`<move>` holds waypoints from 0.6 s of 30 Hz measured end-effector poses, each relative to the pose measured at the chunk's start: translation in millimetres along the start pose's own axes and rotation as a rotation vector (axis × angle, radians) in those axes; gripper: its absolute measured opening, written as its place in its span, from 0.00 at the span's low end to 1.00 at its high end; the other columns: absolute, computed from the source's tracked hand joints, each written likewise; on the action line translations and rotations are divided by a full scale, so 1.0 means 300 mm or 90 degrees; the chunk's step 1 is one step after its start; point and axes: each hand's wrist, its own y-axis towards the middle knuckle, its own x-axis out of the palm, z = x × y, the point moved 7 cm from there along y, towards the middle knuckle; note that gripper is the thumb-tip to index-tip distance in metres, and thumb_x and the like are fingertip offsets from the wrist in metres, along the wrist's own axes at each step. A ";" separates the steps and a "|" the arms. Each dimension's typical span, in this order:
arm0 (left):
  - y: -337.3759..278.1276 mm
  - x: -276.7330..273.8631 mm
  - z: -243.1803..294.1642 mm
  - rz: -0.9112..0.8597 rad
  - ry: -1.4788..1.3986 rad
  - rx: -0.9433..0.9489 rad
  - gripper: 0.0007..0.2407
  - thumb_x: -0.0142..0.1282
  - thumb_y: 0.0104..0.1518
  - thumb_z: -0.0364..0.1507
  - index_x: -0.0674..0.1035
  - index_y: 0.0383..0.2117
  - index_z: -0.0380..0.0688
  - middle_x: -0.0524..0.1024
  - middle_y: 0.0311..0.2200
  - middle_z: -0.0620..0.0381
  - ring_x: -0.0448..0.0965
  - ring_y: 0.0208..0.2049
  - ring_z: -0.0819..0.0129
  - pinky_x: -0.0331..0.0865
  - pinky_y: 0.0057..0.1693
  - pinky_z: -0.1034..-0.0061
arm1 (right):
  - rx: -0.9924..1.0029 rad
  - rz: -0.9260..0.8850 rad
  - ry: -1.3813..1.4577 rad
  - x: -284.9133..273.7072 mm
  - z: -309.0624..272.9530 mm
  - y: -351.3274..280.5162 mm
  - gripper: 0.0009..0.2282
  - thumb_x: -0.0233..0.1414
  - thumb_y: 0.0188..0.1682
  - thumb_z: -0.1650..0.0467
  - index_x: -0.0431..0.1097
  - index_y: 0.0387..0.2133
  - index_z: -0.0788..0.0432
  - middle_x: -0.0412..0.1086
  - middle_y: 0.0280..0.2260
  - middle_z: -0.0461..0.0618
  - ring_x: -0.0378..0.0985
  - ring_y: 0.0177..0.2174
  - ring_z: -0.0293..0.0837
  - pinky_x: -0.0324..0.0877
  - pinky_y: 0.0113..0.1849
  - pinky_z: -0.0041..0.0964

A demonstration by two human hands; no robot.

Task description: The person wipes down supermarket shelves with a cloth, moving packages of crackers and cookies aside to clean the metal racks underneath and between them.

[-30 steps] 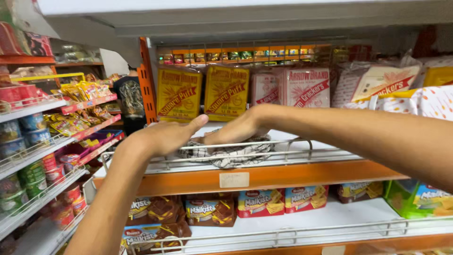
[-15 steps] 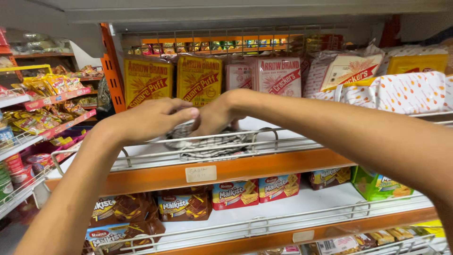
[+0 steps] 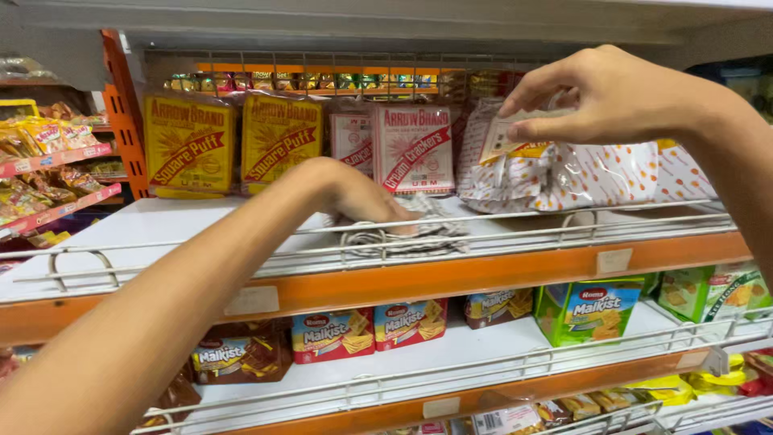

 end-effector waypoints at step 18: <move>0.103 -0.028 0.195 0.065 0.007 0.114 0.28 0.52 0.53 0.52 0.74 0.61 0.59 0.72 0.64 0.61 0.71 0.63 0.64 0.59 0.67 0.68 | 0.055 -0.203 0.105 0.112 0.290 -0.190 0.44 0.70 0.30 0.58 0.59 0.66 0.38 0.71 0.56 0.46 0.75 0.52 0.45 0.68 0.53 0.41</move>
